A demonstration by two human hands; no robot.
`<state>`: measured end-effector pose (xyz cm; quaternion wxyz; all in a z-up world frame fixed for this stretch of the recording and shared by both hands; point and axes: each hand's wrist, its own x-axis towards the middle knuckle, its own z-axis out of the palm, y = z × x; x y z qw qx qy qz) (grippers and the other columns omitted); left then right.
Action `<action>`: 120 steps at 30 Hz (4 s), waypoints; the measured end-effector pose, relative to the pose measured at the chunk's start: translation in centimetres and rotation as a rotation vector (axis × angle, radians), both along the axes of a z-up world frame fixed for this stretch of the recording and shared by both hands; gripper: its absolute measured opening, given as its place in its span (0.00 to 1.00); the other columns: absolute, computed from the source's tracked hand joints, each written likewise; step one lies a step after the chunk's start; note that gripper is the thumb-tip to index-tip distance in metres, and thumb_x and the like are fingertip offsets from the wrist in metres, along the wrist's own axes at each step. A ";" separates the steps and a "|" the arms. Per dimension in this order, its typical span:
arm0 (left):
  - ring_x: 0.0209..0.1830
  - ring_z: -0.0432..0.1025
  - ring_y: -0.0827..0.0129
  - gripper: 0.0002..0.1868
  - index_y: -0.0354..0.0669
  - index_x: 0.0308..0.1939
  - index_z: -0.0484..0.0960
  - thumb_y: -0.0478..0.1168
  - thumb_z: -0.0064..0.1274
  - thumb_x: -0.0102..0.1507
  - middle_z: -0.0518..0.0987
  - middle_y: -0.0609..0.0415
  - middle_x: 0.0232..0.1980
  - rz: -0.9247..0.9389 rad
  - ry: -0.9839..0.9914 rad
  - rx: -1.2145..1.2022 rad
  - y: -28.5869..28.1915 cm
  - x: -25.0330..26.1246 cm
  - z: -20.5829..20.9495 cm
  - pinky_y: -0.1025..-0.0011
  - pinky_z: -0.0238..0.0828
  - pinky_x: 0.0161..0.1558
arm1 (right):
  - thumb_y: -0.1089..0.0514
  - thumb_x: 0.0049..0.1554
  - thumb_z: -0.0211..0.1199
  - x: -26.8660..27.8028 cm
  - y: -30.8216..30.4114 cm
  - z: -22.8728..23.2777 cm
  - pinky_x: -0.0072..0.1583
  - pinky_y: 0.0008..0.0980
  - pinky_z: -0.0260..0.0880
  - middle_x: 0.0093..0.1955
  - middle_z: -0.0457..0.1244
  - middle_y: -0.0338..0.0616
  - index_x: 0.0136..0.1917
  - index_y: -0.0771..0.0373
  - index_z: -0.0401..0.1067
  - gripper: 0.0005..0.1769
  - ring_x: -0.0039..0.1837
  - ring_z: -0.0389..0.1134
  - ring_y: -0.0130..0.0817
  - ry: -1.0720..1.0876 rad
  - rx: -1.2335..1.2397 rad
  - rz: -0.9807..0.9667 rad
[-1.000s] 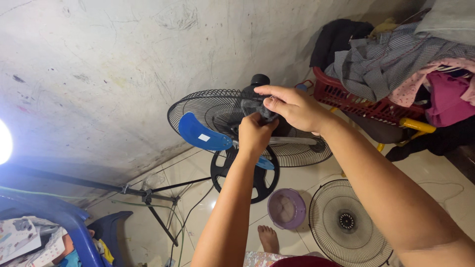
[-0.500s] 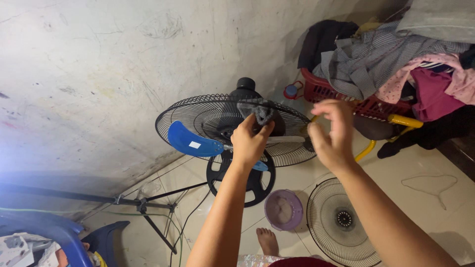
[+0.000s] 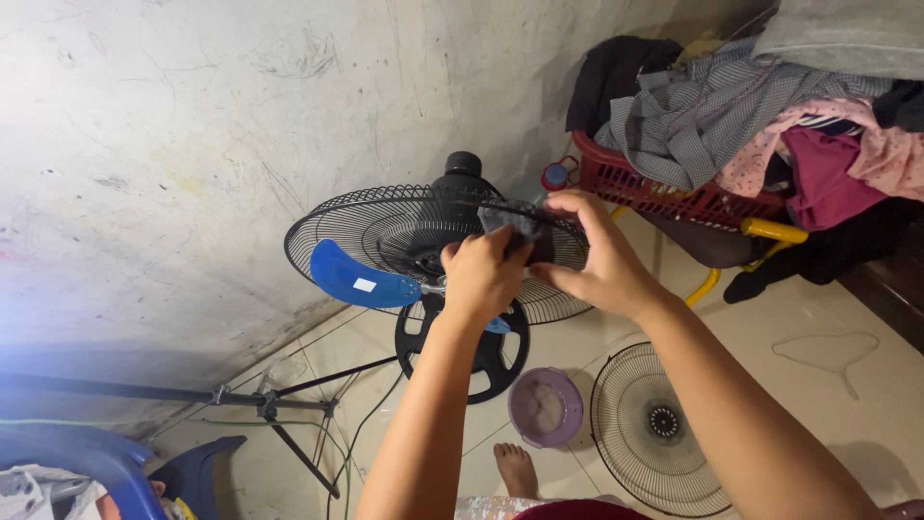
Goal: The person removes the front grille of a standing electric fan, then uses a wet cloth to wipe the fan blades and the inner surface of the rear grille. The front grille is placed on the floor, and the cloth is wrung out in a small bucket of water before cleaning.
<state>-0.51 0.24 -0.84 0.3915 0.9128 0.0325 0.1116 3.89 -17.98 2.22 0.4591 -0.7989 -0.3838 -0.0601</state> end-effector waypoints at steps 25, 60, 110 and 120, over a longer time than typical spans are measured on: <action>0.28 0.72 0.71 0.10 0.40 0.37 0.75 0.42 0.57 0.68 0.75 0.59 0.31 0.659 -0.160 -1.468 9.9 -5.0 -10.2 0.73 0.66 0.34 | 0.71 0.55 0.60 -5.6 8.2 1.9 0.62 0.37 0.66 0.54 0.66 0.44 0.47 0.61 0.70 0.09 0.58 0.64 0.41 -0.281 0.006 0.082; 0.73 0.55 0.47 0.32 0.40 0.65 0.74 0.39 0.56 0.55 0.61 0.48 0.75 -0.070 0.218 0.562 22.0 -9.6 -10.8 0.50 0.45 0.74 | 0.59 0.58 0.66 -14.9 17.1 -7.5 0.62 0.32 0.67 0.58 0.67 0.48 0.68 0.69 0.61 0.28 0.59 0.68 0.32 0.364 0.190 -0.350; 0.47 0.77 0.43 0.19 0.50 0.64 0.78 0.43 0.46 0.69 0.82 0.37 0.48 0.308 0.091 -0.137 23.5 -11.2 -8.9 0.54 0.72 0.49 | 0.74 0.51 0.52 -19.5 24.6 -17.4 0.62 0.40 0.69 0.64 0.62 0.44 0.70 0.55 0.60 0.35 0.65 0.65 0.38 1.416 0.830 -0.324; 0.77 0.56 0.50 0.31 0.41 0.74 0.63 0.37 0.50 0.66 0.67 0.42 0.75 0.185 -0.387 0.018 19.1 -9.0 -6.0 0.46 0.37 0.72 | 0.73 0.55 0.54 -10.8 16.7 -17.7 0.65 0.59 0.70 0.69 0.58 0.55 0.67 0.62 0.59 0.27 0.69 0.63 0.52 1.098 1.138 -0.599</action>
